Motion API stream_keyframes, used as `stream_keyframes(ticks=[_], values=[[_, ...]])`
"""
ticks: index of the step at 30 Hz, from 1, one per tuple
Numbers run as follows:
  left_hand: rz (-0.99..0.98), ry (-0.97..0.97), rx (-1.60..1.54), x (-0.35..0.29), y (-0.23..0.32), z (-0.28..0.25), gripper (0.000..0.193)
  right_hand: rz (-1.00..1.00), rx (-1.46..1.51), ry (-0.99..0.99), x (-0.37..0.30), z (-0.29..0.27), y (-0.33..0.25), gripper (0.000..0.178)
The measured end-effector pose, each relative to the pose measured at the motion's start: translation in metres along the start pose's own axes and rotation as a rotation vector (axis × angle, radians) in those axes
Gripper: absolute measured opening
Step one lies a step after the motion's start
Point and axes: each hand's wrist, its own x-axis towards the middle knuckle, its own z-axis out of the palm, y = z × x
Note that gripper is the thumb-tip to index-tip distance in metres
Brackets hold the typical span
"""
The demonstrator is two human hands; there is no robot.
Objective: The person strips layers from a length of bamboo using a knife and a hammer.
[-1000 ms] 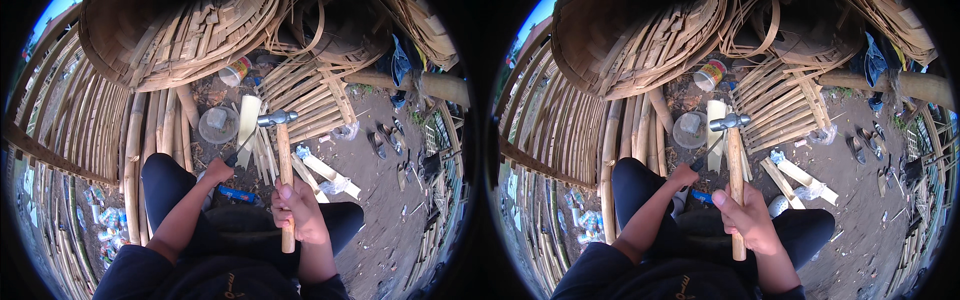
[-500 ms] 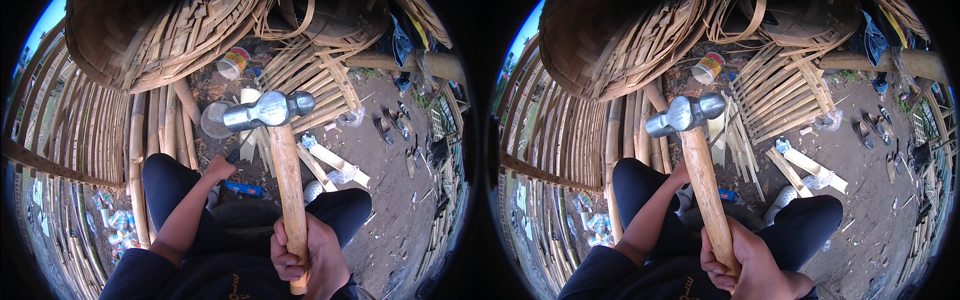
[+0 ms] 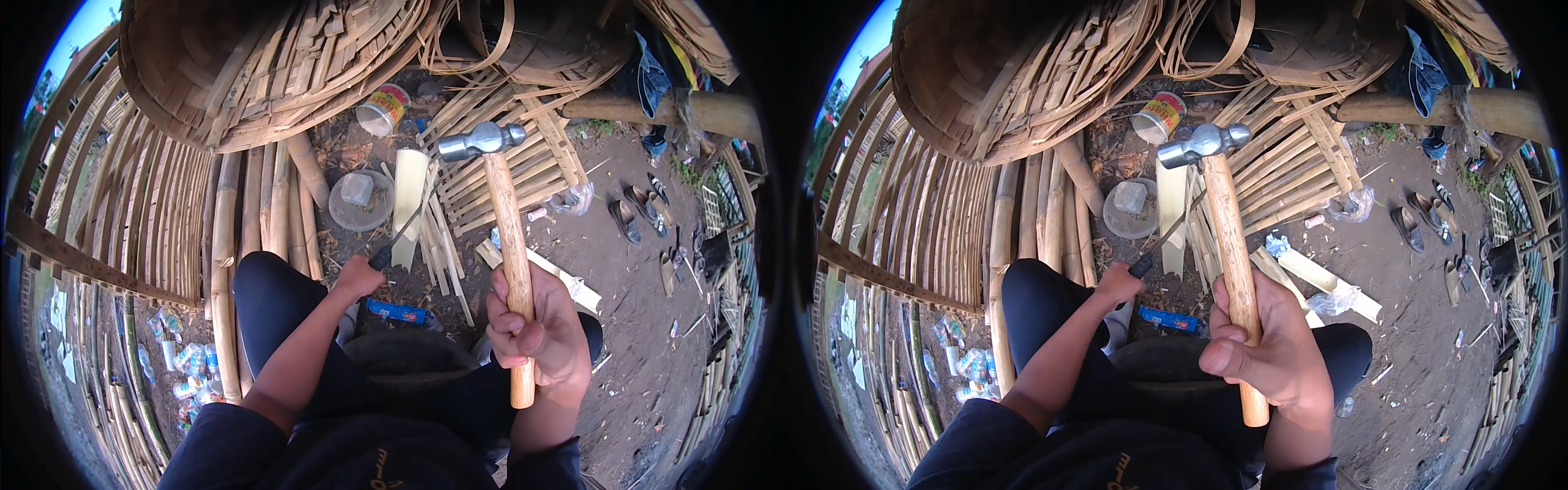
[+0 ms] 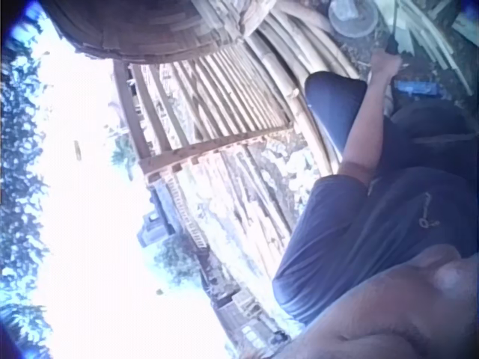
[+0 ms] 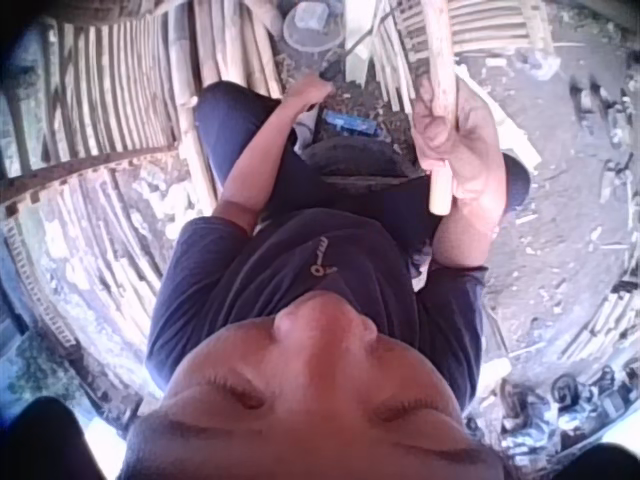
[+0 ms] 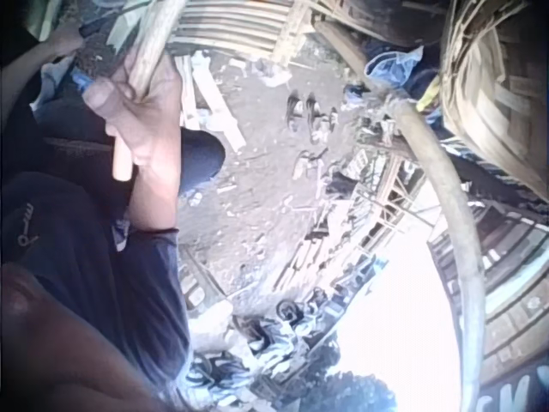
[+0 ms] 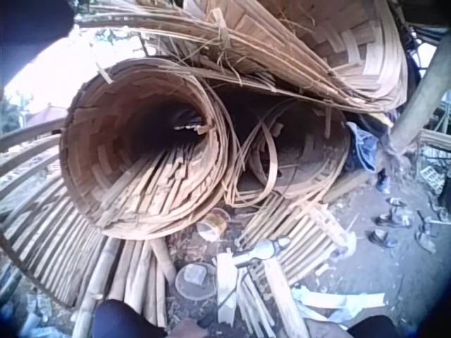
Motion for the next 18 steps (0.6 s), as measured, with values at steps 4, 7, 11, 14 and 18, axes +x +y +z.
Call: stream_keyframes(ticks=[4,7,11,14,18], values=[[-0.013,0.019,0.040,0.001,-0.002,0.001,0.021,0.027,-0.124,0.237,0.033,-0.023,-0.013,0.034],[0.019,0.001,0.046,-0.002,0.005,0.000,0.020,0.081,-0.195,0.390,0.051,-0.039,-0.021,0.032],[0.098,0.031,0.004,0.001,0.001,0.000,0.021,0.125,-0.197,0.432,0.066,-0.060,-0.014,0.036],[0.132,0.071,0.061,0.005,-0.004,0.006,0.024,0.180,-0.170,0.454,0.075,-0.073,0.006,0.036],[0.103,0.078,0.196,0.021,-0.024,0.023,0.026,0.251,-0.304,0.493,0.082,-0.093,0.038,0.036]])
